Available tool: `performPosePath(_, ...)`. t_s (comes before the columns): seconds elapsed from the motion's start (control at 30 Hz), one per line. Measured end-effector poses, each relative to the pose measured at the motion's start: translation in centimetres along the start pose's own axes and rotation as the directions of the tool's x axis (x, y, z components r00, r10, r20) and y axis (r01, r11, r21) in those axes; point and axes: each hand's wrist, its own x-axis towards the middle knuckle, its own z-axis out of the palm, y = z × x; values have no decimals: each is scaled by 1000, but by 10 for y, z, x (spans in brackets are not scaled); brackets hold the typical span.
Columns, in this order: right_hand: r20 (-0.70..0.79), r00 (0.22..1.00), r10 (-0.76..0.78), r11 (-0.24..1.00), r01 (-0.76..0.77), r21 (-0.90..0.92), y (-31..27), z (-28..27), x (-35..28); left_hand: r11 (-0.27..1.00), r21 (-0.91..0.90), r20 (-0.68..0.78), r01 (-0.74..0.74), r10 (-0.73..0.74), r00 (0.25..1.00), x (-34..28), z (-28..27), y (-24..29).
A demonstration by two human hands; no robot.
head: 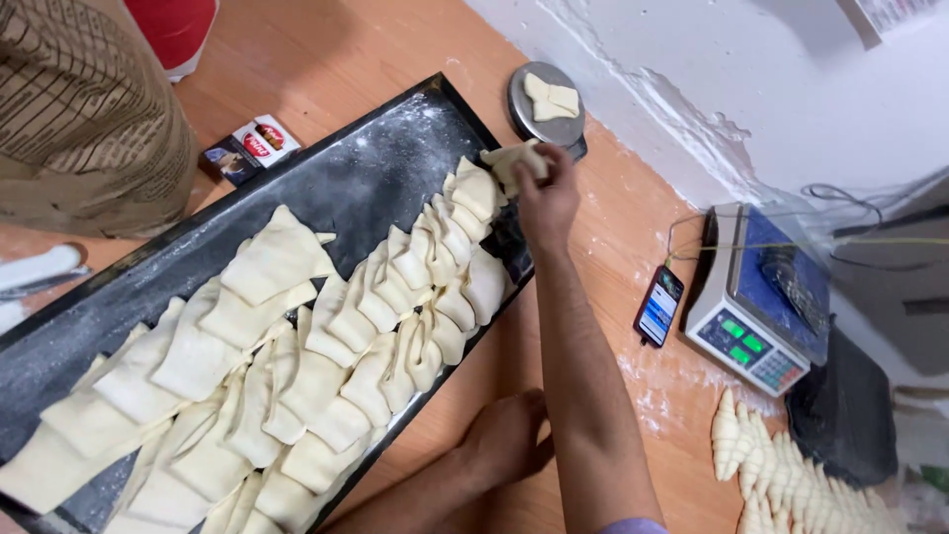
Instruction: Rolling and shaping triangular pieces of dough into croissants on a workbench.
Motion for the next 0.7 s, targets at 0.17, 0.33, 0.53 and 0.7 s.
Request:
performPosePath(0.17, -40, 997, -66, 963, 74, 258, -81, -101, -69, 853, -519, -113, 60, -137, 984, 0, 41, -27)
performPosePath(0.33, 154, 988, 23, 855, -100, 509, -155, -233, -245, 105, -994, 6, 16, -87, 996, -64, 55, 47)
performPosePath(0.53, 175, 879, -443, 709, 463, -533, -210, -321, -450, 15, -996, 84, 87, -131, 988, -194, 126, 118)
performPosePath(0.7, 451, 814, -367, 713, 557, -426, -241, -370, -559, 169, -958, 185, 233, -259, 948, -285, 210, 122)
